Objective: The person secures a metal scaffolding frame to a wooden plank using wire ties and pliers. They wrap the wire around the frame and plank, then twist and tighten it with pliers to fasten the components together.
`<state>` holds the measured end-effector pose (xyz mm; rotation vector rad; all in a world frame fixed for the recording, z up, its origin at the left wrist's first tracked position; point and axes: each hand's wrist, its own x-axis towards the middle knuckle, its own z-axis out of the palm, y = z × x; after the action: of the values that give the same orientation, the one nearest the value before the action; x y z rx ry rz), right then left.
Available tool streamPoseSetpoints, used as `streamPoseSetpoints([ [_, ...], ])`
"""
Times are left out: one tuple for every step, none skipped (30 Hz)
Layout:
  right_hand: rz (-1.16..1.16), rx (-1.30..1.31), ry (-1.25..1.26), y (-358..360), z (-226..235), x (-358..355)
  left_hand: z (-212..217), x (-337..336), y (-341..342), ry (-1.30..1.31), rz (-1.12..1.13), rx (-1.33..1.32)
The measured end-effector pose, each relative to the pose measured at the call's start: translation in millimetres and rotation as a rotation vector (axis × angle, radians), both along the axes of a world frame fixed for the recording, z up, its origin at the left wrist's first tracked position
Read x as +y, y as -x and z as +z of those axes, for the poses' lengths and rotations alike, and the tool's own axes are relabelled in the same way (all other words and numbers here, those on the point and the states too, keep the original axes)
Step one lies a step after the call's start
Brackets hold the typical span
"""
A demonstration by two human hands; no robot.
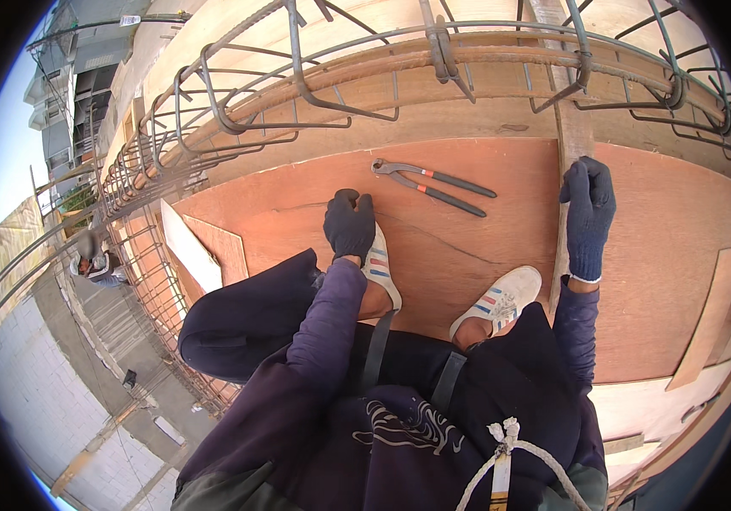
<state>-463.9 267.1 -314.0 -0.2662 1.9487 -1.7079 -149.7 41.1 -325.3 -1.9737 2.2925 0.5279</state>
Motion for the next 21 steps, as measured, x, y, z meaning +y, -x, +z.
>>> streamPoseSetpoints([
  [0.230, 0.035, -0.093, -33, 4, -2, 1, 2, -1, -0.048, -0.013, 0.008],
  [0.418, 0.115, -0.140, -69, 7, -5, 1, 6, 1, -0.009, -0.023, -0.010],
  [0.623, 0.155, -0.141, -96, 4, -11, 1, 10, 2, -0.002, -0.015, -0.047],
  [0.726, 0.365, -0.184, -125, -3, -21, 1, 11, 1, 0.002, -0.002, -0.045],
  [0.785, 0.529, -0.242, -146, -12, -29, 1, 13, 1, -0.003, 0.012, -0.043],
  [0.839, 0.699, -0.300, -163, -20, -35, 0, 14, -1, 0.022, 0.008, -0.016],
  [0.857, 0.780, -0.333, -175, -30, -42, 0, 14, -3, 0.006, 0.068, -0.011],
  [0.870, 0.864, -0.368, -183, -39, -50, -1, 14, -6, 0.022, 0.109, 0.019],
  [0.940, 0.905, -0.450, -186, -46, -56, -3, 11, -8, 0.048, 0.140, 0.060],
  [0.890, 0.920, -0.379, -186, -50, -59, -5, 10, -12, 0.050, 0.245, 0.057],
  [0.904, 0.884, -0.357, -185, -50, -62, -6, 7, -16, 0.058, 0.344, 0.060],
  [0.939, 0.825, -0.374, -181, -48, -64, -8, 2, -19, 0.058, 0.444, 0.056],
  [0.901, 0.773, -0.321, -178, -41, -65, -11, -2, -22, 0.053, 0.594, 0.177],
  [0.884, 0.698, -0.305, -175, -32, -63, -13, -9, -25, 0.038, 0.746, 0.291],
  [0.868, 0.618, -0.276, -171, -20, -60, -17, -14, -28, 0.018, 0.897, 0.402],
  [0.857, 0.612, -0.250, -165, -8, -57, -15, -25, -35, -0.151, 0.960, 0.548],
  [0.848, 0.604, -0.212, -159, 4, -52, -18, -29, -36, -0.178, 0.971, 0.676],
  [0.846, 0.596, -0.170, -152, 15, -46, -21, -34, -38, -0.187, 1.019, 0.783],
  [0.863, 0.572, -0.171, -146, 26, -40, -22, -37, -39, -0.212, 1.031, 0.914],
  [0.883, 0.547, -0.169, -139, 35, -31, -22, -41, -41, -0.350, 0.918, 0.961],
  [0.907, 0.532, -0.169, -132, 43, -23, -21, -44, -40, -0.419, 0.915, 1.087],
])
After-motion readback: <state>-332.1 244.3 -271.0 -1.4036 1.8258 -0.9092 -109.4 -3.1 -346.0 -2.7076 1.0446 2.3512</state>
